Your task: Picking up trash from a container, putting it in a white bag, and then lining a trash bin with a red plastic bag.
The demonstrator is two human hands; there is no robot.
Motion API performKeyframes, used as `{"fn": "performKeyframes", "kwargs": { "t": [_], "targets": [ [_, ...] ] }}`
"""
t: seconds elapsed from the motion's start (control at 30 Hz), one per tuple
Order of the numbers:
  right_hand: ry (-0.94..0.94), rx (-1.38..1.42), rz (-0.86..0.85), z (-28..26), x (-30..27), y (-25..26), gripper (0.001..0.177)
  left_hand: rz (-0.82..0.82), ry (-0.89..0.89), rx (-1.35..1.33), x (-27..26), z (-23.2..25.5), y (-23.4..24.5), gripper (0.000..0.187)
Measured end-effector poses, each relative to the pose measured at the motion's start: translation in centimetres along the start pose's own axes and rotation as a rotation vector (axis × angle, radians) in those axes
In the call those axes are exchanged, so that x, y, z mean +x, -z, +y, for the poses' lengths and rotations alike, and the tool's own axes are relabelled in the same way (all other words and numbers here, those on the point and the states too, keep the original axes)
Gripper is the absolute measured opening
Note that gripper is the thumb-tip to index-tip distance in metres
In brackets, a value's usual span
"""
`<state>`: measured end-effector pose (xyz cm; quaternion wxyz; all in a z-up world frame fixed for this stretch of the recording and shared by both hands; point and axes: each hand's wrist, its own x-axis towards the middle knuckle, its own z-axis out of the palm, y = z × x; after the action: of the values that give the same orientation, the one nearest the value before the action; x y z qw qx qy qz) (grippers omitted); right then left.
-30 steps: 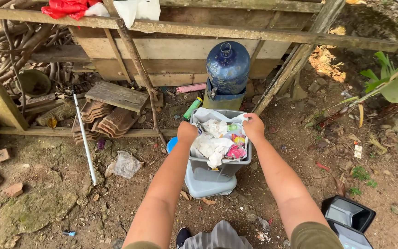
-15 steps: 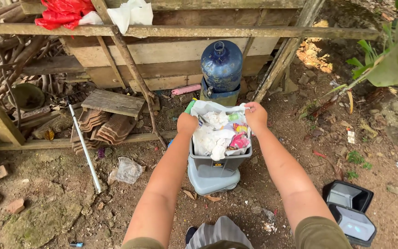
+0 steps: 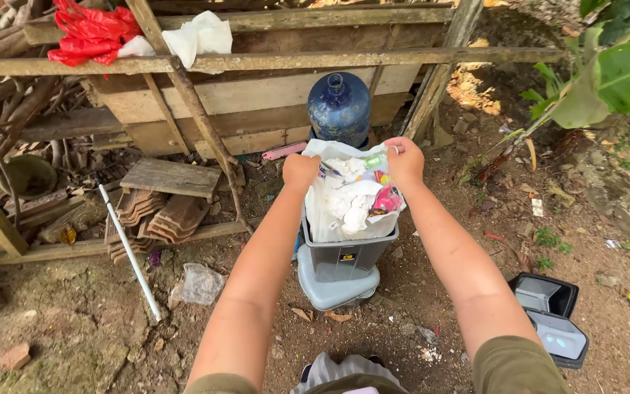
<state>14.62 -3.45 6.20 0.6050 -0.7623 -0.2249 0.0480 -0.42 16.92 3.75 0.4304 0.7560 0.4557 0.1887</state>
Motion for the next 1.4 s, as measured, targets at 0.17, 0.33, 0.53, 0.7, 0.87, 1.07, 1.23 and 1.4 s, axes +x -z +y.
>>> {"fn": "performKeyframes", "kwargs": {
  "t": [0.17, 0.33, 0.53, 0.7, 0.87, 1.07, 1.23, 1.4],
  "targets": [
    [0.172, -0.022, 0.062, -1.1, -0.2, 0.0, 0.016, 0.015, -0.038, -0.075, 0.7, 1.0, 0.6, 0.026],
    [0.236, -0.032, 0.102, -2.3, 0.0, 0.5, 0.018, 0.032, -0.072, -0.078, 0.2, 2.2, 1.8, 0.029],
    [0.244, 0.002, 0.1, -2.0, 0.3, 0.6, 0.016, 0.055, -0.173, -0.101, 0.3, 2.4, 2.1, 0.027],
    [0.372, -0.089, 0.202, -4.4, -0.3, 1.0, 0.016, 0.119, -0.1, -0.23, -1.2, 4.1, 3.6, 0.025],
    [0.409, -0.067, 0.269, -7.0, 0.1, 0.9, 0.015, 0.125, -0.105, -0.426, -0.2, 5.9, 4.1, 0.022],
    [0.441, -0.017, 0.295, -10.3, 0.0, 1.8, 0.016, 0.076, -0.064, -0.642, 0.0, 9.0, 4.2, 0.034],
    [0.467, 0.013, 0.336, -12.7, 0.6, 2.8, 0.015, 0.056, -0.088, -0.724, -0.7, 11.7, 5.8, 0.036],
    [0.626, 0.015, 0.388, -14.6, 1.2, 4.6, 0.015, 0.059, -0.154, -0.687, -1.2, 14.1, 6.9, 0.028]
  ]
}}
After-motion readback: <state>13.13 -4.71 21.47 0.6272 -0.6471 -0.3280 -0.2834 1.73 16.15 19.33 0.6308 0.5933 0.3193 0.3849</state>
